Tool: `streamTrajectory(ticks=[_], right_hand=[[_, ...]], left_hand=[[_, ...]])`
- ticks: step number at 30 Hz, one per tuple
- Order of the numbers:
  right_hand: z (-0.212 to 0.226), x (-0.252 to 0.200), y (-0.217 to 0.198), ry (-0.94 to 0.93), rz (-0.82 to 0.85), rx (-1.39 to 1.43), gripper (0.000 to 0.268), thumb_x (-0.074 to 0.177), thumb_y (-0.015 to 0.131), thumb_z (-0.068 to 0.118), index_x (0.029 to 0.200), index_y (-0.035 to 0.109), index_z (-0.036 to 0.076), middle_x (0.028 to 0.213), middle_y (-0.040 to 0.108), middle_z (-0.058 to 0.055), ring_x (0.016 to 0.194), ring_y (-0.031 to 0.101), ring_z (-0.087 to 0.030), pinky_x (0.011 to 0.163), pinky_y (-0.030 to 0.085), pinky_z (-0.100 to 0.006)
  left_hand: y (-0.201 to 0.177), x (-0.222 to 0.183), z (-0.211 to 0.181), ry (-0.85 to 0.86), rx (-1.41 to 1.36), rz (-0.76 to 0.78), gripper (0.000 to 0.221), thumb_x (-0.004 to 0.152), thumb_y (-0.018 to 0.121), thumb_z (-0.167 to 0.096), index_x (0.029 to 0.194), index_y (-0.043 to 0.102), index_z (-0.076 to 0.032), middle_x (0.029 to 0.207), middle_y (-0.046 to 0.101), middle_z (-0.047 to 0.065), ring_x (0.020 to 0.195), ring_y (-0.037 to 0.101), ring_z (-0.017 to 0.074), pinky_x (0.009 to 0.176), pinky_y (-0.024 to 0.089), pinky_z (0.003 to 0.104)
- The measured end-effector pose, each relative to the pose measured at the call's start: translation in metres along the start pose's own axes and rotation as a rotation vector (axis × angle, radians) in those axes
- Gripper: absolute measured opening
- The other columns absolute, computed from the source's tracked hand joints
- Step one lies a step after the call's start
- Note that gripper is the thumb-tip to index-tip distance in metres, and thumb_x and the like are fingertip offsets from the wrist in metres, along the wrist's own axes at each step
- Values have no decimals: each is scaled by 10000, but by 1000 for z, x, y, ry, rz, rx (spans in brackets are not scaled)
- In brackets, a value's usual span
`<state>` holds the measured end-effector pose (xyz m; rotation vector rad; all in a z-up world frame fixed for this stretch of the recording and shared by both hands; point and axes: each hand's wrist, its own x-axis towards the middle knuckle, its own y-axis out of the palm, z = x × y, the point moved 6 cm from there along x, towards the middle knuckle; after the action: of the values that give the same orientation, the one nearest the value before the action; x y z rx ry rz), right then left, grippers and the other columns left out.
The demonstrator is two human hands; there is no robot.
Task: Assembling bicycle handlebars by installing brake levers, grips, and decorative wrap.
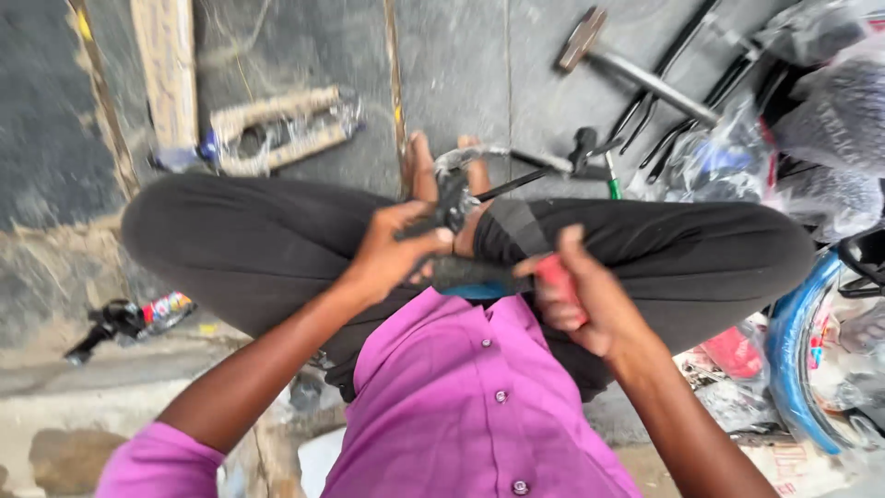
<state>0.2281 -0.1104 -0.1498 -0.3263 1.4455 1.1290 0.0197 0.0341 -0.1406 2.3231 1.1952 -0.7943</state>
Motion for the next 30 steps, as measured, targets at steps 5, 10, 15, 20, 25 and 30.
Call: streamTrajectory(ticks=[5,10,15,20,25,30], right_hand=[[74,-2,-113,-1015,-598,20,411,1054,664,426,927,500,71,765,506,-40,591,508,-132,505,426,-309],[182,37,-116,-914,-443,492,272,910,656,355,1086,596,156,1062,641,-97,848,715,-290,695,605,-533],[286,63,-63,-1099,-230,679,349,959,821,150,1090,544,-15,1041,605,-187,845,669,-364,762,649,-579],[298,-60,83,-1414,-8,421,193,913,759,101,969,587,33,821,691,-122,692,724,-281,465,518,-358],[233,-156,188,-1659,275,239,346,921,767,12,815,451,105,850,689,-102,756,752,-262,444,521,-330],[183,-143,244,-1825,410,-33,358,982,783,-38,889,468,106,934,672,-102,921,774,-282,749,649,-387]], left_hand=[[-16,-35,-11,107,-203,79,307,901,746,-153,1120,674,50,683,622,57,500,582,114,393,421,256],[-16,-55,-5,171,-261,86,340,882,739,-176,1142,678,34,670,637,82,508,602,122,414,461,248],[-6,-83,1,368,-305,2,387,877,737,-188,1191,673,29,707,664,88,549,619,122,458,499,259],[-88,-99,26,422,388,-26,410,872,812,-230,1177,735,33,1010,779,90,965,676,162,893,550,352],[-132,-151,-89,814,407,-528,422,967,714,-170,1344,641,7,1273,699,135,1096,721,188,944,565,336],[-56,-161,-184,1108,190,-260,850,877,816,-217,1570,360,-35,1500,520,258,876,755,183,697,637,289]])
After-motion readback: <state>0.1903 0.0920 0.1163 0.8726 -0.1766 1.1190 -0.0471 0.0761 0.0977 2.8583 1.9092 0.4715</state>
